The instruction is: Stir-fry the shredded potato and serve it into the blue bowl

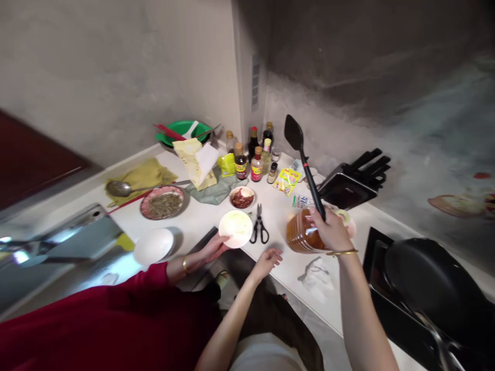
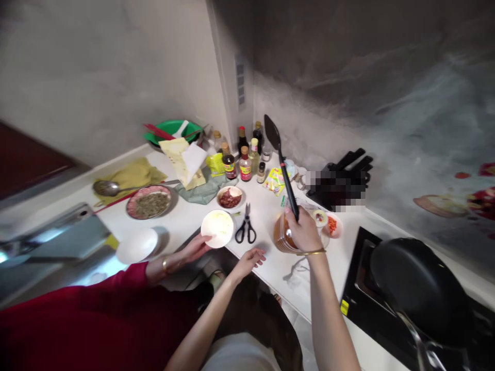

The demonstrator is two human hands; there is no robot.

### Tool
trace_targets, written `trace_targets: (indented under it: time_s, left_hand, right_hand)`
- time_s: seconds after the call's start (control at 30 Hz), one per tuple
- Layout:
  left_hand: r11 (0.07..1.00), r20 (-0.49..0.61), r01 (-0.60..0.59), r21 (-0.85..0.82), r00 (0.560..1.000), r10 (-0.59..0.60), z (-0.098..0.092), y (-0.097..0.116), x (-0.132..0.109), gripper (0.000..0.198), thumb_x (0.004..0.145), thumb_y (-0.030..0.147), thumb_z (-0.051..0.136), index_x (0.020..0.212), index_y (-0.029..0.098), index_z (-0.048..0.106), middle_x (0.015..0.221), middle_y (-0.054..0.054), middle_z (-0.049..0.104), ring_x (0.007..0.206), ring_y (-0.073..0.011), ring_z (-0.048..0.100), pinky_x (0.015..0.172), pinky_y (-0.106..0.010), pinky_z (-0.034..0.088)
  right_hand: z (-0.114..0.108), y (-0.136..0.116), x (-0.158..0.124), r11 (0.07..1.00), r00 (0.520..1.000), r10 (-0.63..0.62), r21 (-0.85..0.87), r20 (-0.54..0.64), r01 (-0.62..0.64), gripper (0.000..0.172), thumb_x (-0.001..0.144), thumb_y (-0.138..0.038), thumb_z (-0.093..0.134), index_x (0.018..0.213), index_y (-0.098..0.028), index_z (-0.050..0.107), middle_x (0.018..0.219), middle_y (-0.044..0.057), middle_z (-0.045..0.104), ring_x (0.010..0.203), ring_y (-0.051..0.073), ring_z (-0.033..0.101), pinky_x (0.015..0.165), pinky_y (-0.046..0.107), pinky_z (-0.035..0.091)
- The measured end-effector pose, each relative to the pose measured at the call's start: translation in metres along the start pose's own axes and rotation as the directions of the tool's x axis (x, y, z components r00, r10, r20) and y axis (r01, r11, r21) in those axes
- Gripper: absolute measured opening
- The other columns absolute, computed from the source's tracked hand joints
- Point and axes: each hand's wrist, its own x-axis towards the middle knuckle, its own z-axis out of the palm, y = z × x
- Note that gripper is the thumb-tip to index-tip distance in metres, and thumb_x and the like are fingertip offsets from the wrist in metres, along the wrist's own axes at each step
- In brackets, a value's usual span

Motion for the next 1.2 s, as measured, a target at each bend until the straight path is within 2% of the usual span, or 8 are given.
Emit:
trace_targets:
  time_s: [0.2,0.6,0.73,0.97,1.1,1.2]
  left_hand:
    - [0.999,-0.025,0.001,-0.038,1.000,-0.001,0.013,-0.010,-0.010,0.026,0.075,0.036,0.059,0.088,0.013,0.062,0.073,-0.003,0.065,0.059,-0.0101,0.054,0.061,-0.026,0.040]
    - [0.996,-0.018,-0.052,-0.068,0.999,0.051,0.012,-0.035,-0.028,0.032,0.075,0.040,0.060,0.090,0.011,0.063,0.073,-0.004,0.063,0.060,-0.0105,0.053,0.064,-0.028,0.042]
    - [0.997,-0.025,-0.054,-0.053,0.998,0.052,0.006,-0.033,-0.033,0.031,0.076,0.038,0.059,0.092,0.011,0.063,0.075,-0.005,0.063,0.061,-0.0112,0.053,0.066,-0.029,0.043]
    - [0.998,0.005,-0.057,-0.027,0.998,0.057,0.003,-0.027,-0.039,0.031,0.077,0.036,0.057,0.093,0.011,0.063,0.076,-0.004,0.063,0.061,-0.0108,0.053,0.066,-0.029,0.043]
    - [0.998,0.018,-0.059,-0.018,0.998,0.060,0.004,-0.023,-0.042,0.029,0.078,0.036,0.057,0.092,0.011,0.064,0.074,-0.003,0.063,0.061,-0.0106,0.054,0.067,-0.028,0.044]
    - [0.998,0.019,-0.060,-0.009,0.998,0.061,0.007,-0.015,-0.046,0.028,0.079,0.034,0.056,0.093,0.011,0.064,0.075,-0.004,0.064,0.062,-0.0106,0.054,0.068,-0.028,0.044]
  right_hand:
    - [-0.002,0.014,0.002,0.999,1.000,-0.027,-0.041,0.009,0.027,0.039,0.081,-0.054,0.050,0.096,-0.020,0.063,0.076,0.008,0.070,0.078,0.026,0.066,0.068,0.036,0.051]
    - [0.007,0.026,0.008,0.986,0.990,-0.137,-0.107,-0.043,0.132,0.043,0.081,-0.058,0.047,0.091,-0.019,0.062,0.075,0.008,0.067,0.076,0.026,0.062,0.070,0.040,0.048]
    - [0.010,0.021,0.005,0.978,0.986,-0.158,-0.150,-0.059,0.148,0.043,0.082,-0.058,0.044,0.089,-0.019,0.062,0.074,0.009,0.065,0.075,0.025,0.061,0.071,0.039,0.047]
    - [0.017,0.004,-0.005,0.931,0.976,-0.167,-0.348,-0.140,0.109,0.041,0.082,-0.053,0.040,0.085,-0.018,0.061,0.080,0.011,0.061,0.084,0.027,0.057,0.079,0.042,0.045]
    - [0.020,0.004,-0.008,0.920,0.958,-0.234,-0.356,-0.167,0.163,0.038,0.081,-0.051,0.039,0.084,-0.019,0.059,0.085,0.011,0.060,0.092,0.026,0.054,0.086,0.043,0.043]
    - [0.022,0.004,-0.008,0.922,0.957,-0.238,-0.348,-0.166,0.169,0.037,0.081,-0.050,0.040,0.084,-0.019,0.059,0.087,0.012,0.059,0.096,0.027,0.054,0.090,0.043,0.042]
